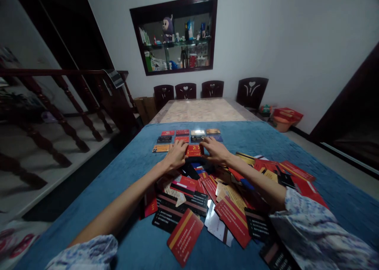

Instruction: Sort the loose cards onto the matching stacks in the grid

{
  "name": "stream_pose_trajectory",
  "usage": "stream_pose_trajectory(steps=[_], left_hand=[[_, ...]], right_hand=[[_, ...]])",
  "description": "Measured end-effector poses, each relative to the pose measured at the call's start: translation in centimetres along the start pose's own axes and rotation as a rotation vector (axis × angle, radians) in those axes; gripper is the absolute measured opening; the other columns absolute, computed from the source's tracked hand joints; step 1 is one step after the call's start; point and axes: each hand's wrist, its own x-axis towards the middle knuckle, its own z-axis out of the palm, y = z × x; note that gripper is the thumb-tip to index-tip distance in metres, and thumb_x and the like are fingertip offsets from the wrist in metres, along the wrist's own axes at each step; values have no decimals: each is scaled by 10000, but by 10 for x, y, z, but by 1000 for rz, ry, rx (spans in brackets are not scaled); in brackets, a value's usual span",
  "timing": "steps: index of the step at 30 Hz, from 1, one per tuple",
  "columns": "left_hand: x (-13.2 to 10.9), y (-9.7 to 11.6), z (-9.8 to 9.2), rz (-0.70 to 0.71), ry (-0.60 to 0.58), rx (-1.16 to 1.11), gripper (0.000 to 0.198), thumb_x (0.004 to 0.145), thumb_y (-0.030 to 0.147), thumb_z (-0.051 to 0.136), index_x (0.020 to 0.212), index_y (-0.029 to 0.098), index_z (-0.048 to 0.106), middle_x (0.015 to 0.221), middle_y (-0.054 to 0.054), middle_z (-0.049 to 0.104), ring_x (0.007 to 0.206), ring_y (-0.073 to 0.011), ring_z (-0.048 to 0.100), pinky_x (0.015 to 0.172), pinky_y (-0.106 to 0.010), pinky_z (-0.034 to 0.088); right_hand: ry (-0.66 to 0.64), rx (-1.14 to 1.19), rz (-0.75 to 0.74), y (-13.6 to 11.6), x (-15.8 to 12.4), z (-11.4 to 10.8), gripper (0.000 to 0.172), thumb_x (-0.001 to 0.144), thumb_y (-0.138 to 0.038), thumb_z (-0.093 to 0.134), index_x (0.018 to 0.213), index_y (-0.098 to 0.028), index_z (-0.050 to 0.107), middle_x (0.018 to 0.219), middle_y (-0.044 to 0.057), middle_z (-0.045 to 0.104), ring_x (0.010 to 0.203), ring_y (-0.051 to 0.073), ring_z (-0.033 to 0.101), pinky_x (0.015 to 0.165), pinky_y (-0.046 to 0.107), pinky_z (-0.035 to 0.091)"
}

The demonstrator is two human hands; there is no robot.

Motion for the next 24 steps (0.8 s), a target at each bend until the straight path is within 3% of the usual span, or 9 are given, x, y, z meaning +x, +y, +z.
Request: stream_pose_trajectory(steps=[9,18,24], left_hand=[[35,0,10,-34,-112,15,284,829,197,611,1112,183,584,1258,-118,534,1210,-325,427,964,-502,402],[60,-11,33,-62,-169,-37,280,834,219,590,1111,184,611,1268,-119,537,1223,-336,412,978,-543,380],[68,-13,37,-75,-215,-41,252,817,238,609,1061,185,639,1245,-113,566,1214,-338,405,963,-531,380]], right_hand=[[-98,51,62,24,16,11,158,825,-261,676,971,-202,669,1169,106,569,1104,260,517,854,322,469],[-210,55,81,35,29,12,219,819,-291,663,1007,-182,682,1183,126,592,1091,263,566,787,268,462],[-224,75,79,42,36,18,234,794,-305,689,990,-178,706,1157,124,622,1017,244,612,760,250,464]])
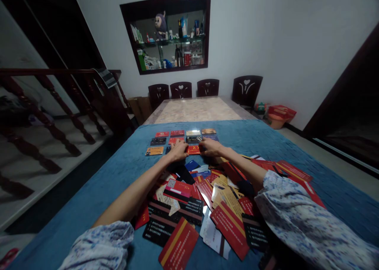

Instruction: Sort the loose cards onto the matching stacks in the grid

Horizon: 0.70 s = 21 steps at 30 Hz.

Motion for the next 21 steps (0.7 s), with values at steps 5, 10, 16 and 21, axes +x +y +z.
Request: stream_pose_trajectory(steps=[5,10,16,21], left_hand=[[6,-2,-3,-32,-36,12,250,788,256,625,1027,194,662,1219,-111,593,1208,-342,402,952,-526,385],[7,0,-8,-48,-66,9,241,772,242,611,999,205,681,1189,-99,621,1208,-352,402,953,-567,378],[3,6,-10,-69,-43,-25,307,750,207,601,1048,229,671,1222,-89,623,1209,-352,407,955,-572,371],[1,8,-8,-78,-29,-25,326,760,209,580,1073,245,666,1200,-93,629,1205,-355,409,951,-570,366]], right_hand=[[-20,24,3,3,7,2,217,787,-291,696,971,-179,719,1141,107,640,993,217,628,752,223,454],[-37,33,13,4,11,5,214,788,-273,687,977,-181,727,1109,103,656,965,209,637,733,215,450],[-25,35,16,6,13,8,208,788,-283,695,964,-179,733,1088,103,660,992,202,630,802,196,443],[-7,40,27,6,12,11,224,805,-317,686,974,-173,720,1078,106,650,979,197,626,832,201,439]])
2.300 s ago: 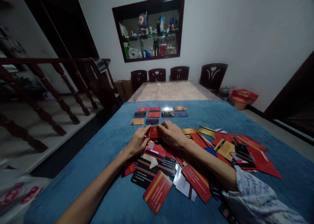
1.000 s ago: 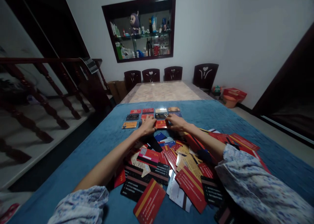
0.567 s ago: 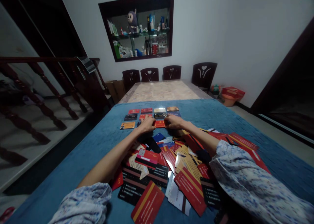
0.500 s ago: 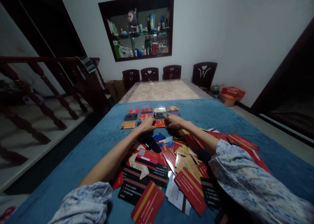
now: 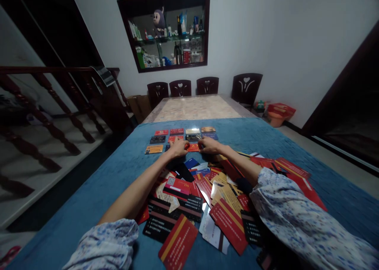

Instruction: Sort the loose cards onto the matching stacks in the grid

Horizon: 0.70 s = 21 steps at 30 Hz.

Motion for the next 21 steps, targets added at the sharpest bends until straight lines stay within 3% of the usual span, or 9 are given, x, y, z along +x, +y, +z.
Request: stream_pose_trajectory(steps=[10,21], left_hand=[[-2,-4,4,35,41,1,334,771,210,578,1086,249,681,1226,-106,607,1201,-362,399,944,-579,358],[-35,-13,-3,89,144,-5,334,860,219,557,1173,240,669,1281,-87,603,1254,-320,382,962,-498,329]], right_hand=[[29,-8,-4,3,0,7,266,841,-349,661,1020,-155,695,1044,118,615,966,212,613,852,244,442],[129,29,-27,9,-5,13,447,847,-325,673,1243,-124,614,1152,161,615,1007,230,617,879,277,451]])
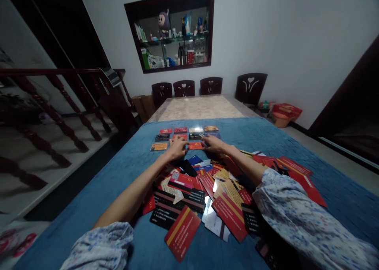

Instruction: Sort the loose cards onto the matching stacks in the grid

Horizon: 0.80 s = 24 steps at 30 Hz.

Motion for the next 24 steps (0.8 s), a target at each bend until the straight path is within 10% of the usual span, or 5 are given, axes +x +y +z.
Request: stream_pose_trajectory(steps=[24], left_hand=[[-31,71,5,271,22,-98,350,859,179,576,1194,247,651,1304,-72,594,1294,-310,347,1002,-504,304]], right_hand=[[100,-23,-10,29,-111,-26,266,893,-275,558,1083,-190,724,1064,118,680,994,243,582,850,327,432]])
